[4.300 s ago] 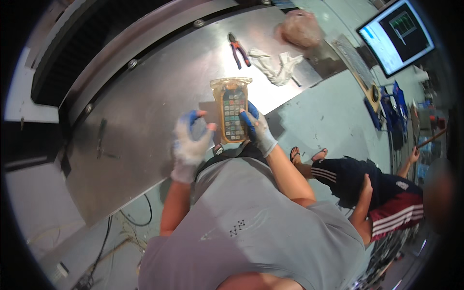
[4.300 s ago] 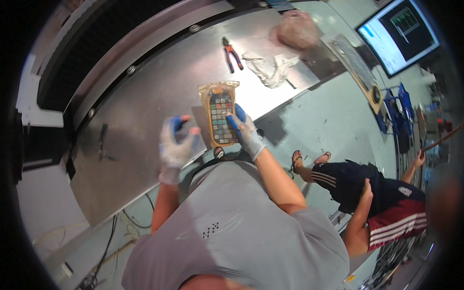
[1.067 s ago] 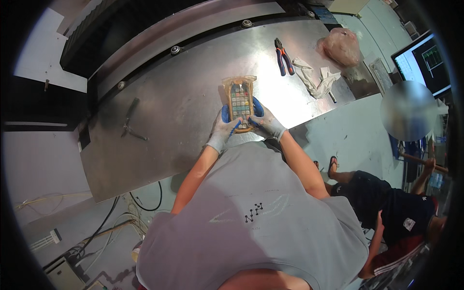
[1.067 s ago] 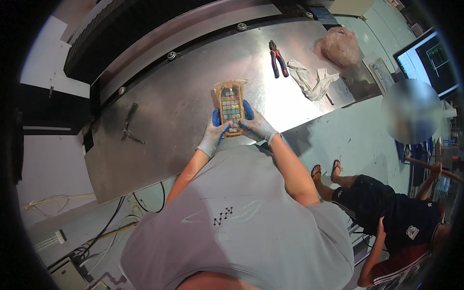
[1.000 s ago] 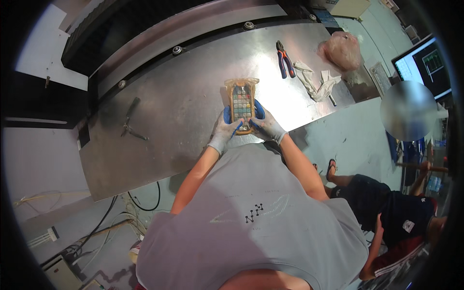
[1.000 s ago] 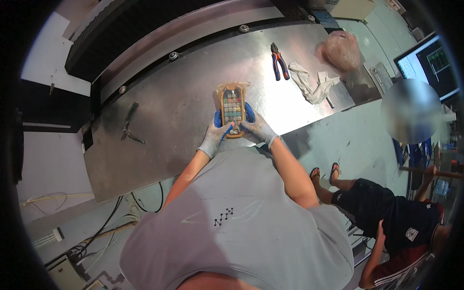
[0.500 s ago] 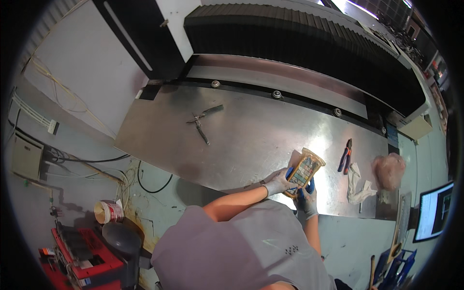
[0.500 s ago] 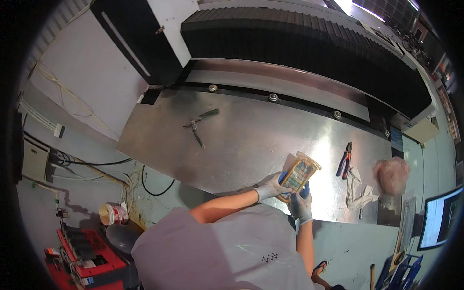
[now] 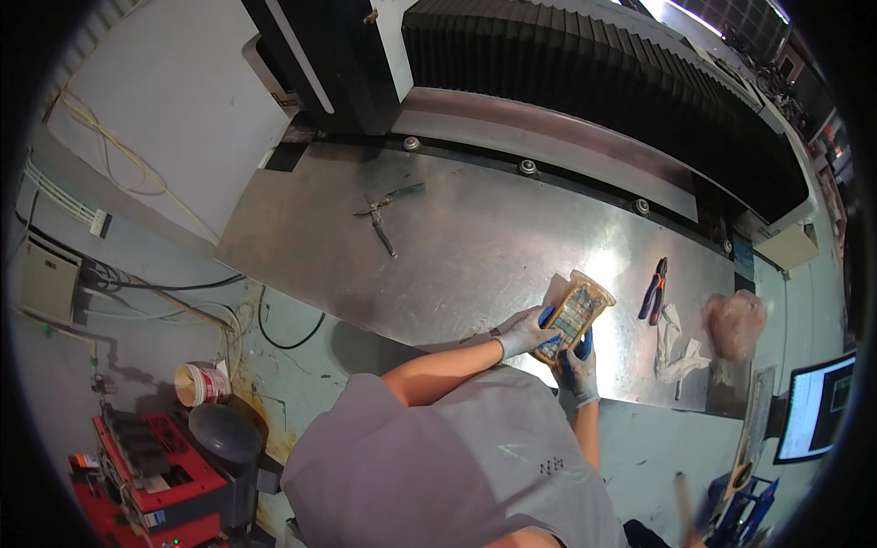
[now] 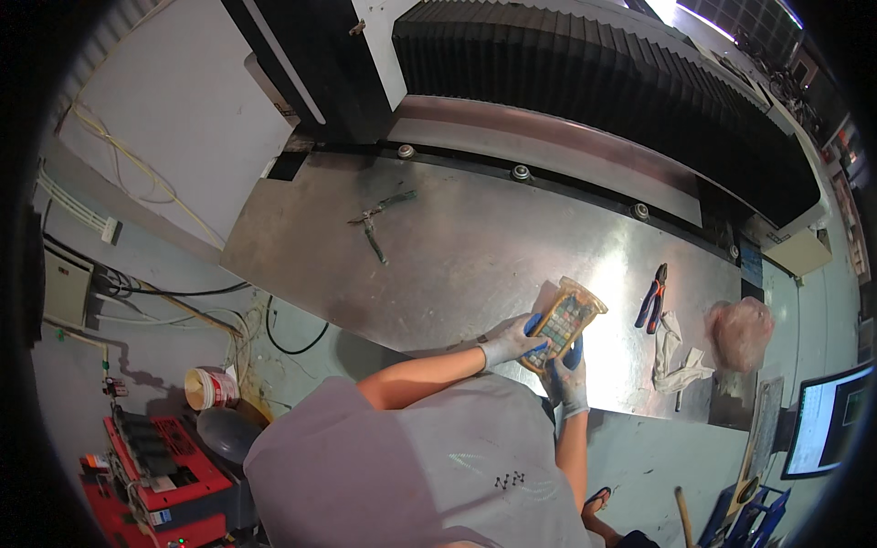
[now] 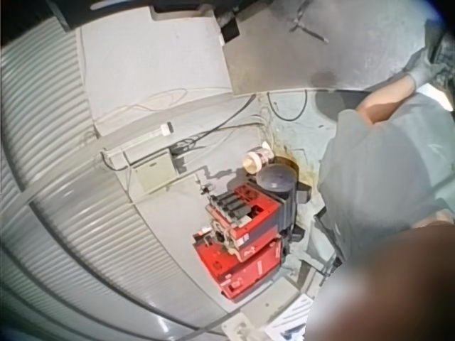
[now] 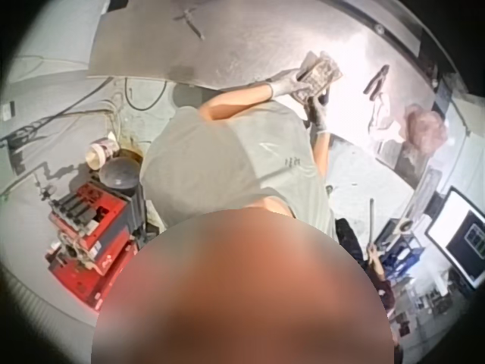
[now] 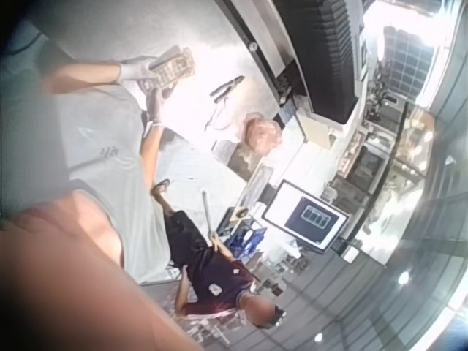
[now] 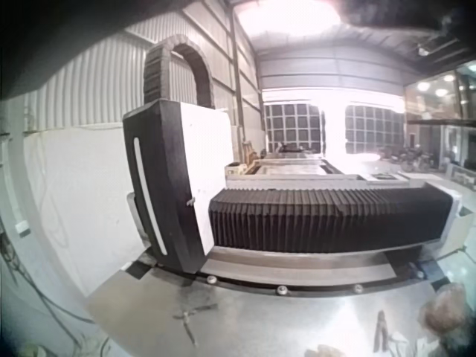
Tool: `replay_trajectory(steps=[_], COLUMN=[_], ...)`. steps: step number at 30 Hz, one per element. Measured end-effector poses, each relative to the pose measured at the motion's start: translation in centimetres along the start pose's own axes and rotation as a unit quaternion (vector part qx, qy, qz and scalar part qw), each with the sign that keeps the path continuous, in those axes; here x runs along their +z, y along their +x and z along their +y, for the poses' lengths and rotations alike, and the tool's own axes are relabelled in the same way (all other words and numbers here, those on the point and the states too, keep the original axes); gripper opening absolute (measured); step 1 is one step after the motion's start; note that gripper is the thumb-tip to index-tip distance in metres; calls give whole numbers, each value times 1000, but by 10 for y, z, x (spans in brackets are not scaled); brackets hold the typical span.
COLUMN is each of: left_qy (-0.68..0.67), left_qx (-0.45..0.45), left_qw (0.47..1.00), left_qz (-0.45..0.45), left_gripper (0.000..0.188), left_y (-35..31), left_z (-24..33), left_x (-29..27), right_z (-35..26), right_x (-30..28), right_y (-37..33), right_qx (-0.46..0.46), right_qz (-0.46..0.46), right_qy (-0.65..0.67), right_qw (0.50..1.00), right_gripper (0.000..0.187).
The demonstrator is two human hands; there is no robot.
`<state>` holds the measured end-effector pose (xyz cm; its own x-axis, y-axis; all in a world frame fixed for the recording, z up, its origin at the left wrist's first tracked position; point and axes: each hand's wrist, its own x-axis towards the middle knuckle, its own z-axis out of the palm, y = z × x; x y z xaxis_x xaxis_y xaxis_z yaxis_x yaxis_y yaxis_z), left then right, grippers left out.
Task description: The person operates a laser cutting machine using a handheld controller and a computer interface. They place a metal sheet on the machine bed, adjust settings on the controller, and use a wooden stick to guide or clear the cutting area while the laser operates.
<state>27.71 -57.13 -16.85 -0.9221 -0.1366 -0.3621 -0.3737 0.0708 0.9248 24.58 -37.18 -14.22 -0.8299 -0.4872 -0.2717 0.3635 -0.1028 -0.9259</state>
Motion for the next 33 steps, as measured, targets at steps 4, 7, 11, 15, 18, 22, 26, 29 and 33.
replay_trajectory(steps=[4,7,11,15,18,22,26,29,33], left_qy=[-45,-33,9,25,55,27,74,81,60], left_qx=[2,42,82,105,85,119,122,117,115], left_qw=[997,996,992,987,988,988,987,987,989], left_qz=[-59,-78,-94,-122,-115,-90,-74,-68,-70], left_gripper=[92,79,88,104,108,83,83,83,83], left_y=[0,-3,-5,-4,-3,-4,-2,1,3], left_z=[0,3,5,3,-1,-3,-6,-10,-12], left_x=[-9,-14,-21,-27,-26,-23,-21,-19,-18], right_z=[-2,-3,-2,-4,-9,-12,-7,-6,-12], right_x=[3,5,5,7,11,13,9,6,9], right_y=[-3,-4,0,-1,-3,-5,-1,0,-3], right_qx=[-14,-1,-1,-14,-7,-11,-12,-8,-19], right_qz=[-3,1,-1,-8,-7,-6,-4,-5,-11], right_qy=[-30,1,-1,10,25,21,-4,-28,-23], right_qw=[999,1000,1000,1000,1000,1000,1000,1000,999], right_gripper=[78,79,79,79,79,79,85,84,83])
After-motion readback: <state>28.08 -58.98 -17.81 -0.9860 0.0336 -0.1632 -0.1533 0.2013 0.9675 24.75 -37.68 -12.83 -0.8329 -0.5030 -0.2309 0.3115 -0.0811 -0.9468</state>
